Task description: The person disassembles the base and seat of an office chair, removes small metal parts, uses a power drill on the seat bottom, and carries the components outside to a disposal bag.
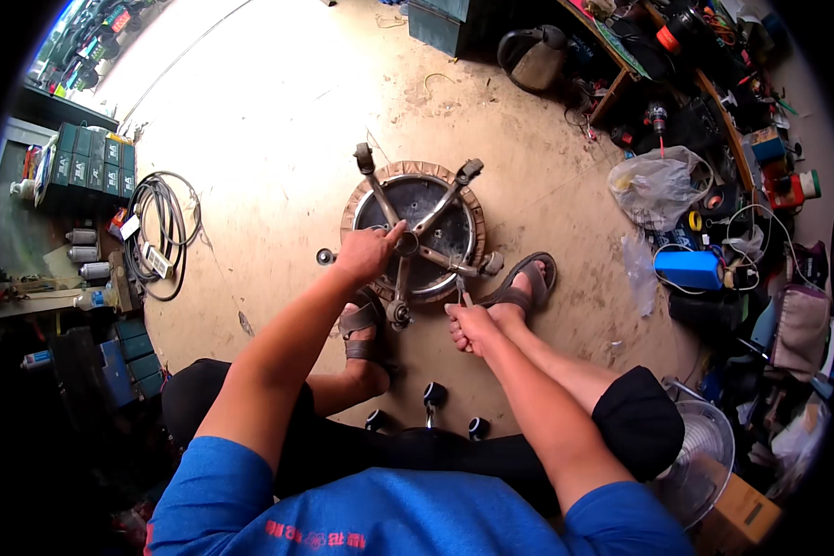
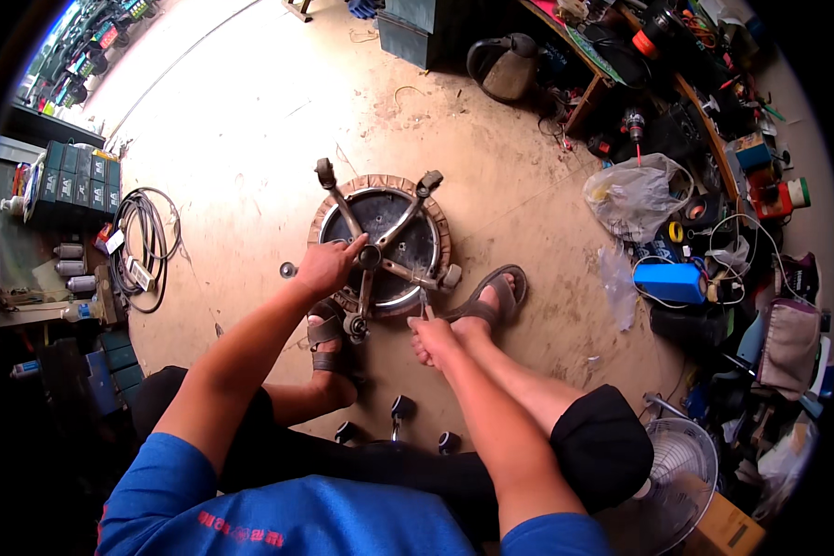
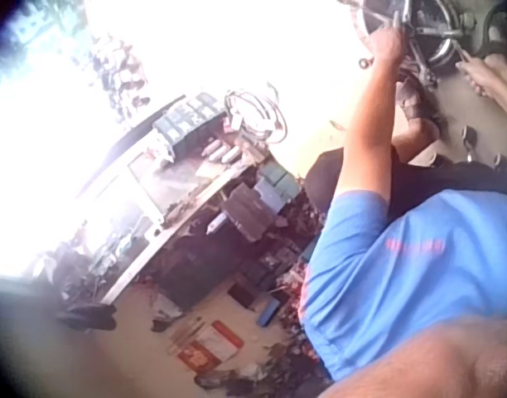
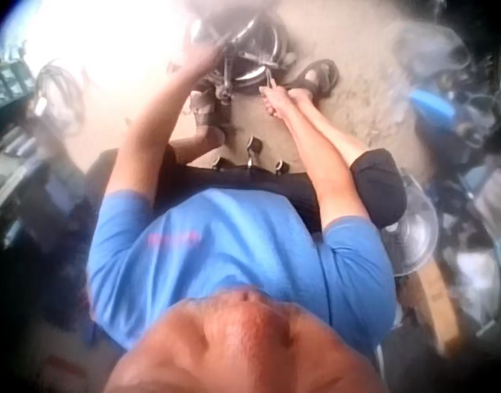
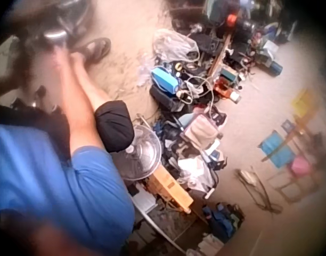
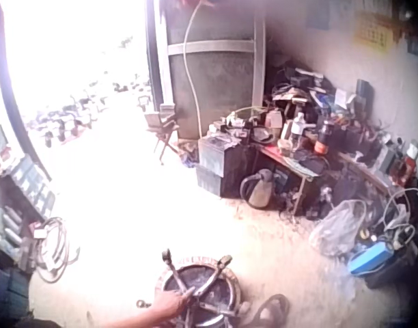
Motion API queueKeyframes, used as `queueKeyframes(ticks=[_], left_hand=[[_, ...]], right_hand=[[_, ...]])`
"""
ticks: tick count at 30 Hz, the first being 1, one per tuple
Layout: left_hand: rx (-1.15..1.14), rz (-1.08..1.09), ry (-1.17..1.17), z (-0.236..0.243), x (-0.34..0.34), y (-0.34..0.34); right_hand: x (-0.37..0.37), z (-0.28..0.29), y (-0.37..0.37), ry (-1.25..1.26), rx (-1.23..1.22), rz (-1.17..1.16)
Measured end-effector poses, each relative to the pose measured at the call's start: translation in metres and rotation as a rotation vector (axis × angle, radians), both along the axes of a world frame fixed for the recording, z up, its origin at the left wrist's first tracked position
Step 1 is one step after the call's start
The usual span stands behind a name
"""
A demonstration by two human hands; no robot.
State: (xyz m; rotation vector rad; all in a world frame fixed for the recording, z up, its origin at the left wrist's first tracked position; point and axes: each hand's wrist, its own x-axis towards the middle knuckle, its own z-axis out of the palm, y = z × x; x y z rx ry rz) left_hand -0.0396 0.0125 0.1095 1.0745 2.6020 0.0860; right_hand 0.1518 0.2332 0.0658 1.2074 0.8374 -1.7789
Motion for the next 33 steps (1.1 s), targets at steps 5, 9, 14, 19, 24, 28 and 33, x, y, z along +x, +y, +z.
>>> queueKeyframes(ticks=[5,9,14,19,24,28,33], left_hand=[[-0.085,0.062,-0.076,-0.026,0.005,0.034],[-0.095,0.065,-0.098,-0.022,0.007,0.034],[-0.128,0.065,-0.09,-0.024,0.01,0.036],[-0.113,0.053,-0.067,-0.028,0.004,0.034],[-0.094,0.039,-0.07,-0.032,0.008,0.033],[-0.111,0.051,-0.088,-0.026,0.007,0.035],[-0.117,0.052,-0.076,-0.025,0.006,0.031]], right_hand=[[0.01,-0.041,0.011,0.212,0.739,0.576],[0.008,-0.034,0.013,0.302,0.954,0.815],[0.001,0.008,-0.003,-0.03,-0.346,-0.233],[0.003,0.004,-0.008,-0.041,-0.569,-0.413],[0.01,-0.019,0.02,0.195,0.393,0.42],[0.003,-0.019,0.035,0.432,0.983,0.983],[-0.001,-0.002,-0.006,-0.042,-0.361,-0.193]])
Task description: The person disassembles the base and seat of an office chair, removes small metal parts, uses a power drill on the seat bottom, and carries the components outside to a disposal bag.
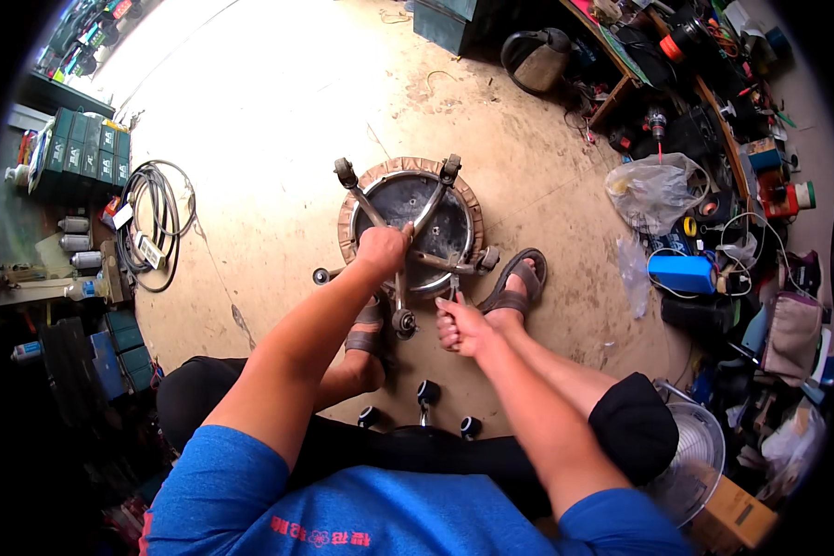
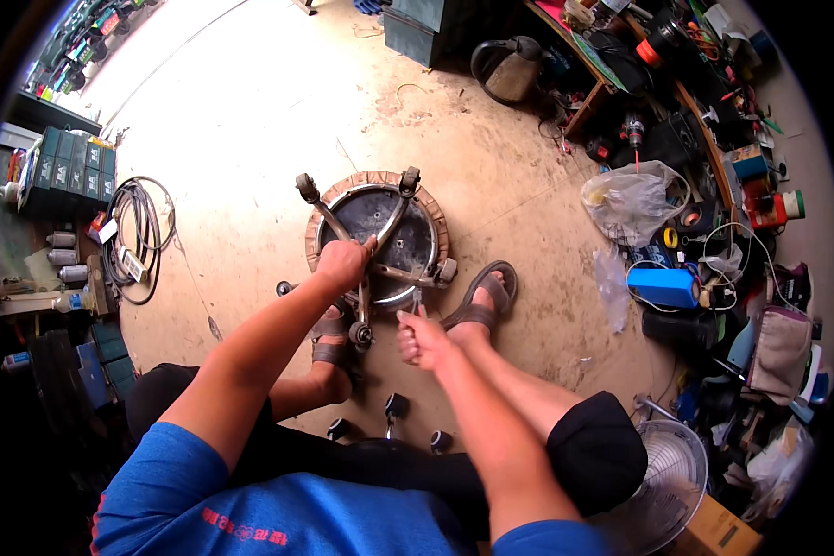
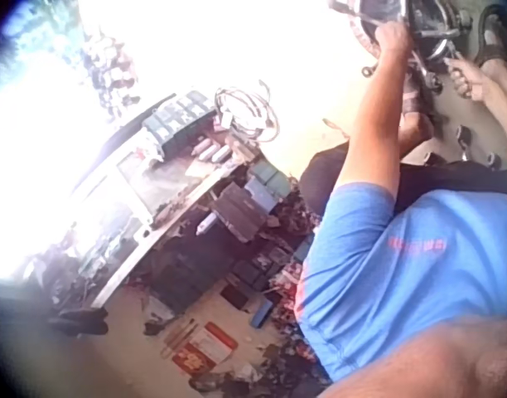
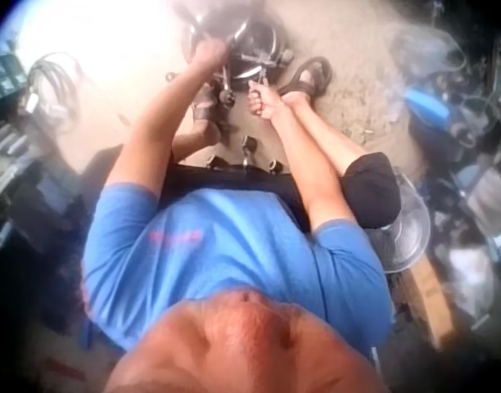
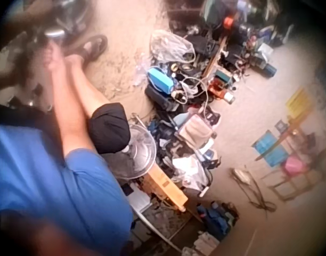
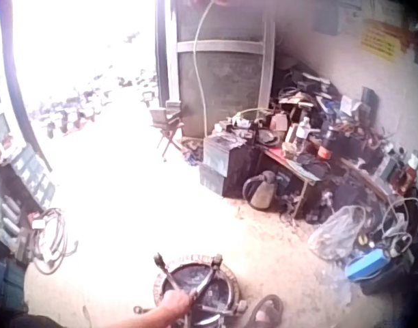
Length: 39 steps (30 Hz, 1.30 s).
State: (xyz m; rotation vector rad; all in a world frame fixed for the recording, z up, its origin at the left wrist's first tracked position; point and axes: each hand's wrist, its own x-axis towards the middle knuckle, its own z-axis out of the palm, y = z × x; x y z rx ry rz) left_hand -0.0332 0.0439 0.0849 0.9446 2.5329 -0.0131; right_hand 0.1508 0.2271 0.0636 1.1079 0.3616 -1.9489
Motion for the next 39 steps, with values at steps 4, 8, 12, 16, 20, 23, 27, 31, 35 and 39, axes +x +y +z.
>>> queueKeyframes(ticks=[4,8,12,16,20,23,27,31,35,39], left_hand=[[0.025,0.005,-0.005,-0.007,0.003,0.001],[0.041,-0.013,0.009,-0.007,0.001,0.004],[0.025,-0.026,-0.001,0.0,0.002,0.004],[0.012,-0.013,-0.007,-0.001,-0.001,0.007],[0.005,0.007,-0.011,0.001,0.002,0.003],[0.028,-0.007,0.012,-0.001,0.001,0.002],[-0.005,-0.008,-0.021,0.0,0.0,0.005],[0.022,0.002,0.0,0.001,0.002,0.004],[0.033,0.005,-0.003,0.001,0.002,0.003],[0.062,0.018,0.003,-0.001,0.002,0.002]], right_hand=[[0.007,0.002,-0.01,-0.005,-0.181,-0.223],[0.009,-0.028,0.023,0.115,0.204,0.167],[0.0,-0.016,0.05,0.638,1.304,1.161],[0.013,-0.044,0.04,0.285,0.559,0.581],[-0.004,0.007,-0.004,-0.032,-0.034,-0.038],[0.003,0.002,-0.012,-0.014,-0.31,-0.346],[0.01,0.011,-0.011,0.027,0.231,0.049],[0.017,0.005,0.013,0.142,0.604,0.337],[0.01,0.012,0.026,0.246,0.653,0.495],[0.011,0.003,0.025,0.335,0.598,0.565]])
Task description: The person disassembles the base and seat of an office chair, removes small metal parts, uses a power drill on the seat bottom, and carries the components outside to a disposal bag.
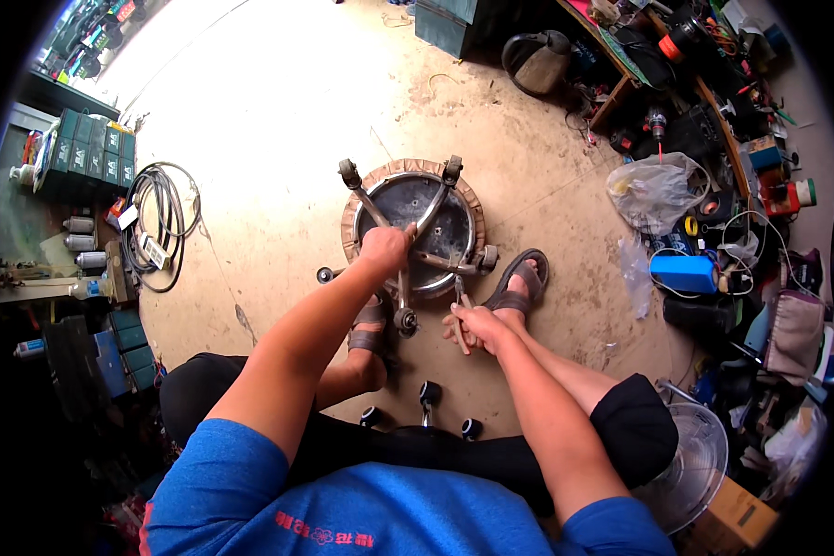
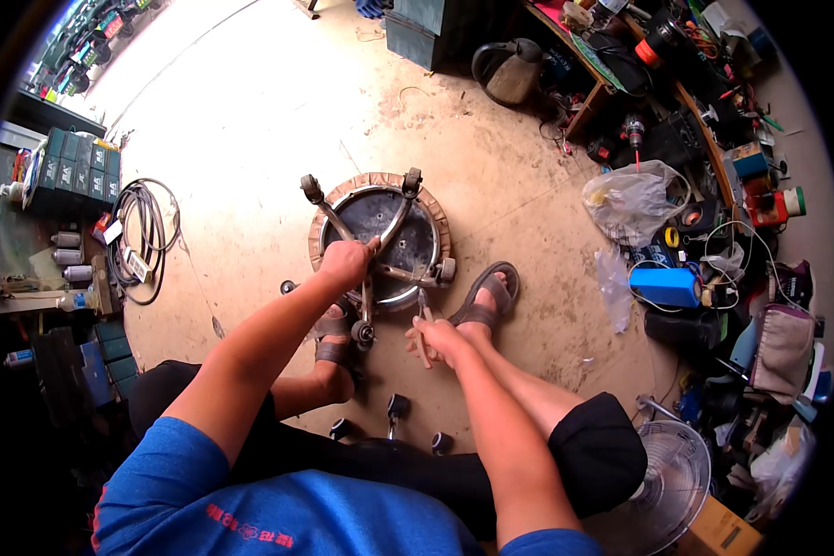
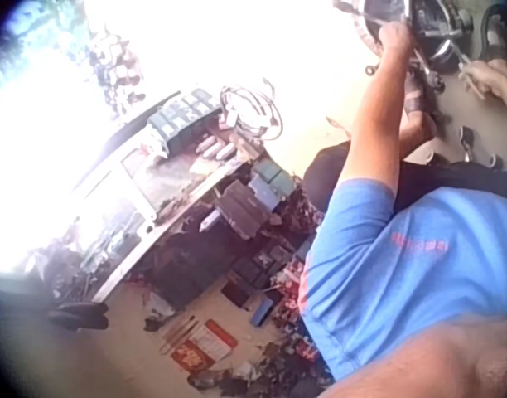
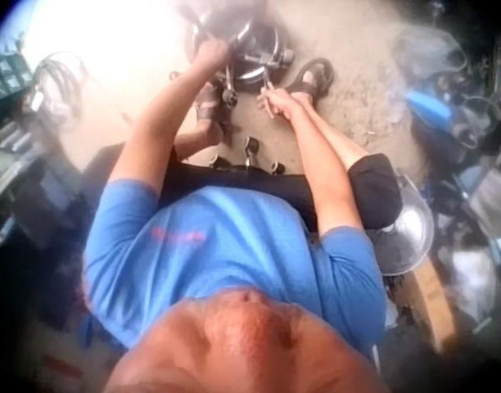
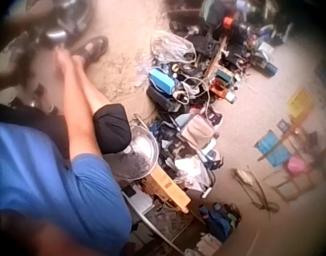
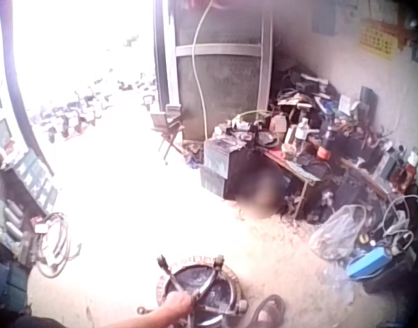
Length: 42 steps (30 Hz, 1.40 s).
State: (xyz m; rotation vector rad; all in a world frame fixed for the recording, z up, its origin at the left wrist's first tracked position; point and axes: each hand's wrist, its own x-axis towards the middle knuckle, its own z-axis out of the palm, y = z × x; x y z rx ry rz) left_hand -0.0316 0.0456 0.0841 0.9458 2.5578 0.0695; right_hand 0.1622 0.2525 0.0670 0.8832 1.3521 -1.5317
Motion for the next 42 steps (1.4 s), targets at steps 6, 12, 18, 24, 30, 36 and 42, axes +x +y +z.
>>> queueKeyframes(ticks=[6,12,18,24,30,36,42], left_hand=[[0.008,-0.008,-0.005,-0.002,-0.003,-0.001],[-0.006,0.012,-0.072,-0.002,-0.007,0.0],[0.038,-0.031,-0.078,0.006,0.009,0.011],[-0.052,-0.166,-0.137,-0.006,0.011,0.02],[-0.081,-0.175,-0.1,-0.006,0.016,0.024],[-0.021,-0.133,-0.078,-0.014,0.018,0.022],[-0.002,-0.131,-0.074,-0.015,0.017,0.021]], right_hand=[[0.002,0.013,-0.012,-0.005,0.031,0.018],[-0.006,0.009,-0.007,-0.052,-0.132,-0.234],[-0.021,0.003,-0.002,-0.023,-0.266,-0.311],[-0.027,0.012,-0.013,-0.013,-0.3,-0.448],[-0.054,0.011,-0.025,-0.02,-1.153,-1.247],[-0.054,0.007,-0.038,0.09,-0.963,-1.13],[-0.051,0.001,-0.028,0.052,-0.317,-0.489]])
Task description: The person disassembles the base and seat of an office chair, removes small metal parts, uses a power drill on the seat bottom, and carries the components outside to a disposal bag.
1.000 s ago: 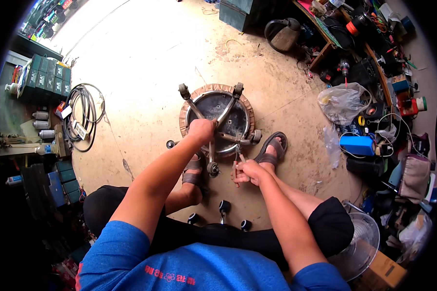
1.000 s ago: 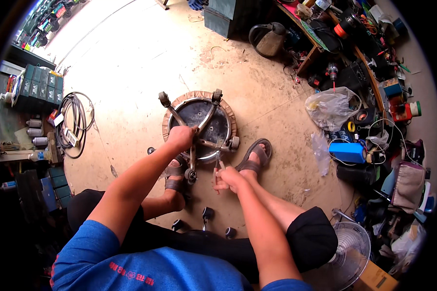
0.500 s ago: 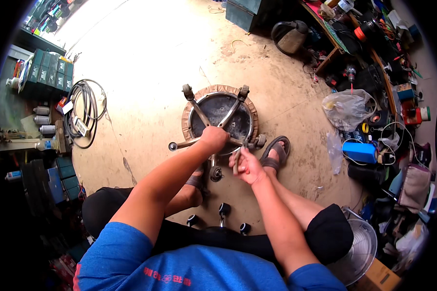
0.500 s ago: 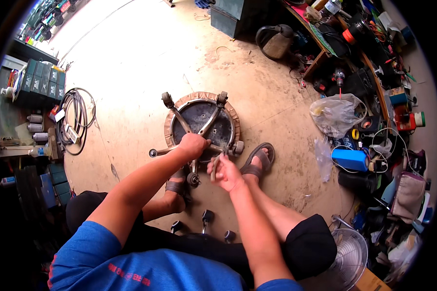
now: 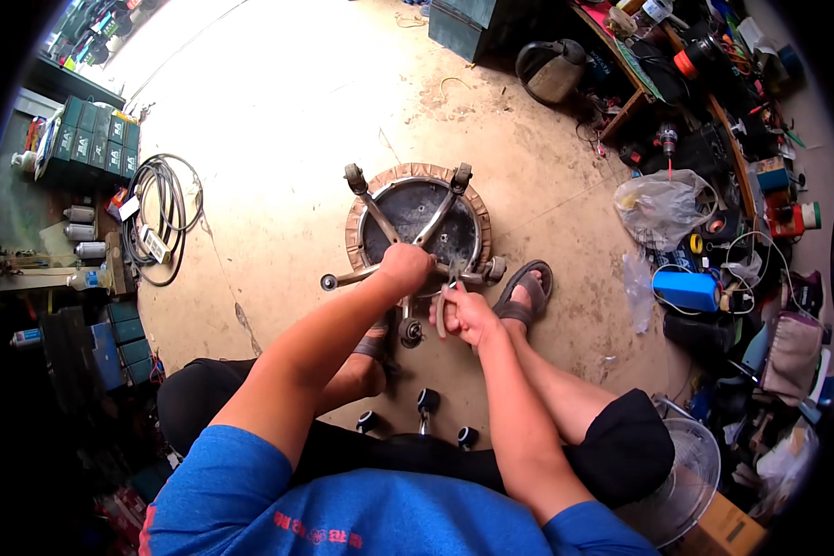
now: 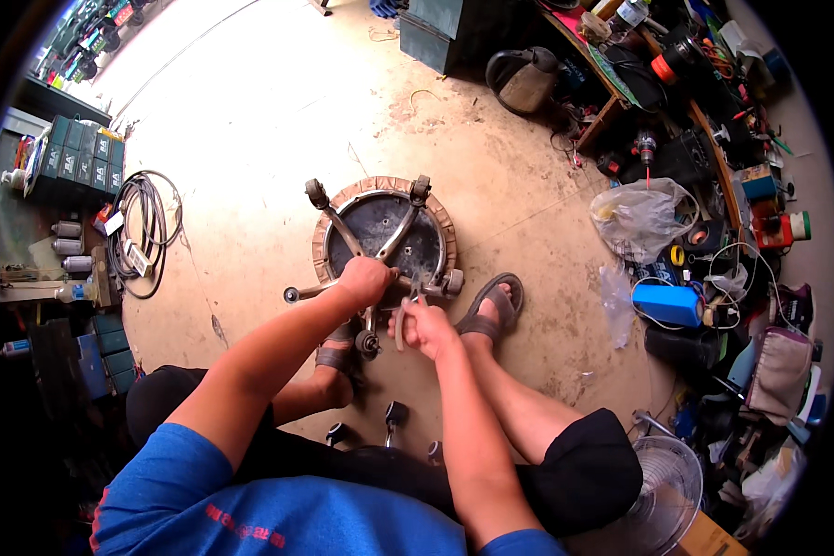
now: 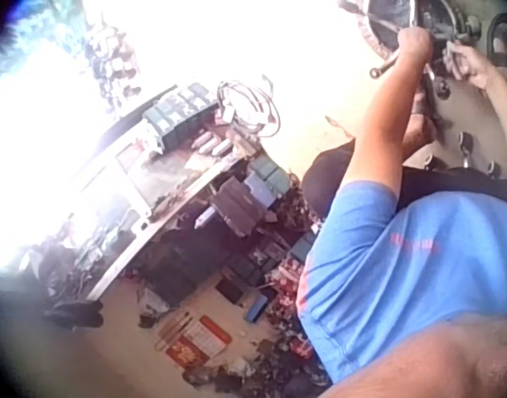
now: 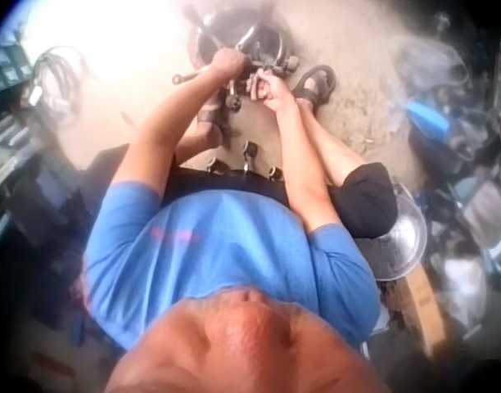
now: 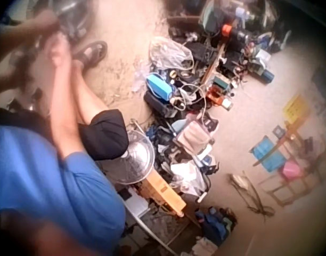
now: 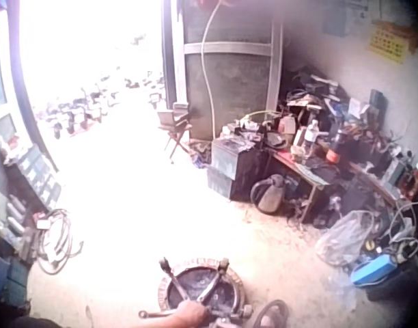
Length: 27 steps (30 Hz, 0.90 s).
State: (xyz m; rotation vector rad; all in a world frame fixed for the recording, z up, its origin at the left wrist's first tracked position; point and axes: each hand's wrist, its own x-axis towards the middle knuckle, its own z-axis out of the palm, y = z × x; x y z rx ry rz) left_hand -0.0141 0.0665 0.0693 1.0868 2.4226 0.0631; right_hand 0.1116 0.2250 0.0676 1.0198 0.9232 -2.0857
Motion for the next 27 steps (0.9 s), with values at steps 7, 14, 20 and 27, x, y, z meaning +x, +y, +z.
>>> queueKeyframes(ticks=[7,14,20,27], left_hand=[[-0.003,-0.011,0.013,-0.005,-0.003,0.0],[0.029,-0.028,0.021,0.001,0.005,-0.002],[-0.015,-0.018,-0.023,0.007,0.002,0.0],[-0.026,-0.039,-0.009,-0.008,0.004,-0.004]], right_hand=[[-0.009,0.0,-0.004,0.192,-0.57,-0.481],[0.004,-0.004,0.02,0.148,-0.458,-0.233],[-0.016,0.004,-0.023,0.101,-0.299,-0.4],[0.031,0.014,0.009,0.155,-0.491,-0.293]])
